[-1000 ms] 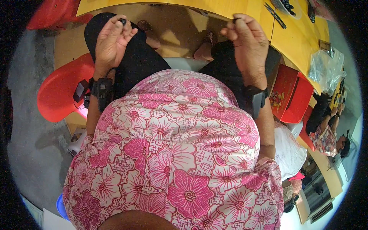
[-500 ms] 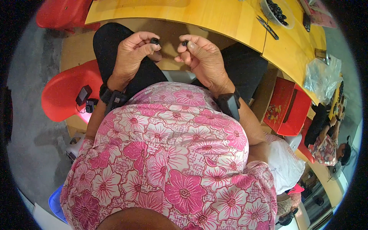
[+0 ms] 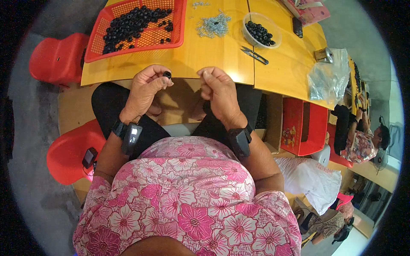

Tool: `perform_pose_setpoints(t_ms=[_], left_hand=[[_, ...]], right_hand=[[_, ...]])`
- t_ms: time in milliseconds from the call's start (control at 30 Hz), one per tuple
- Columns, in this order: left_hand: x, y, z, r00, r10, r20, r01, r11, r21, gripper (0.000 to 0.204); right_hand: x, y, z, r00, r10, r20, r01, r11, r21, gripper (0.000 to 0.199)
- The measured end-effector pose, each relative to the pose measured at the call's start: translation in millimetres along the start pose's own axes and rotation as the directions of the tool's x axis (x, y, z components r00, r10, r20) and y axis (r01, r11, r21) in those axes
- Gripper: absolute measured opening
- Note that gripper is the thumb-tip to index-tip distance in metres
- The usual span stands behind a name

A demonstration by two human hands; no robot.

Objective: The person assembles small components by inserting beads into rubber caps by hand, retrieves an item from the floor, and fits additional beads into rubber caps.

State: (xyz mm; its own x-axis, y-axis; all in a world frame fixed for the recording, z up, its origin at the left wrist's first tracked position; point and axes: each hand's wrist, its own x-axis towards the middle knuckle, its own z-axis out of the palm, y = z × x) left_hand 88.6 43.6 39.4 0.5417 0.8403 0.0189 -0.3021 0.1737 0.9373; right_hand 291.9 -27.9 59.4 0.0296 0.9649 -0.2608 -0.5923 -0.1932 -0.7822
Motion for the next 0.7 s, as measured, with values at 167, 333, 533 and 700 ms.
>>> perform_pose_setpoints(t_ms=[167, 333, 533, 700], left_hand=[[31.8, -6.2, 7.2, 0.992, 0.001, 0.123, -0.007, 0.999, 0.050, 0.016], [52.4, -19.9, 21.6, 0.981, -0.007, 0.194, -0.011, 0.996, 0.092, 0.015], [58.0, -32.2, 16.7, 0.974, -0.080, 0.210, 0.049, 0.988, 0.149, 0.014], [57.6, -33.3, 12.6, 0.970, -0.117, 0.211, 0.104, 0.992, 0.071, 0.015]], right_hand=[[51.4, -23.4, -21.3, 0.890, -0.439, -0.126, 0.225, 0.662, -0.715, 0.017], [89.3, -31.1, -40.1, 0.796, -0.601, 0.070, 0.195, 0.145, -0.970, 0.021], [108.3, -24.6, -54.6, 0.793, -0.580, 0.186, 0.156, -0.101, -0.983, 0.026], [108.4, -22.5, -46.4, 0.827, -0.538, 0.161, 0.089, -0.157, -0.984, 0.026]])
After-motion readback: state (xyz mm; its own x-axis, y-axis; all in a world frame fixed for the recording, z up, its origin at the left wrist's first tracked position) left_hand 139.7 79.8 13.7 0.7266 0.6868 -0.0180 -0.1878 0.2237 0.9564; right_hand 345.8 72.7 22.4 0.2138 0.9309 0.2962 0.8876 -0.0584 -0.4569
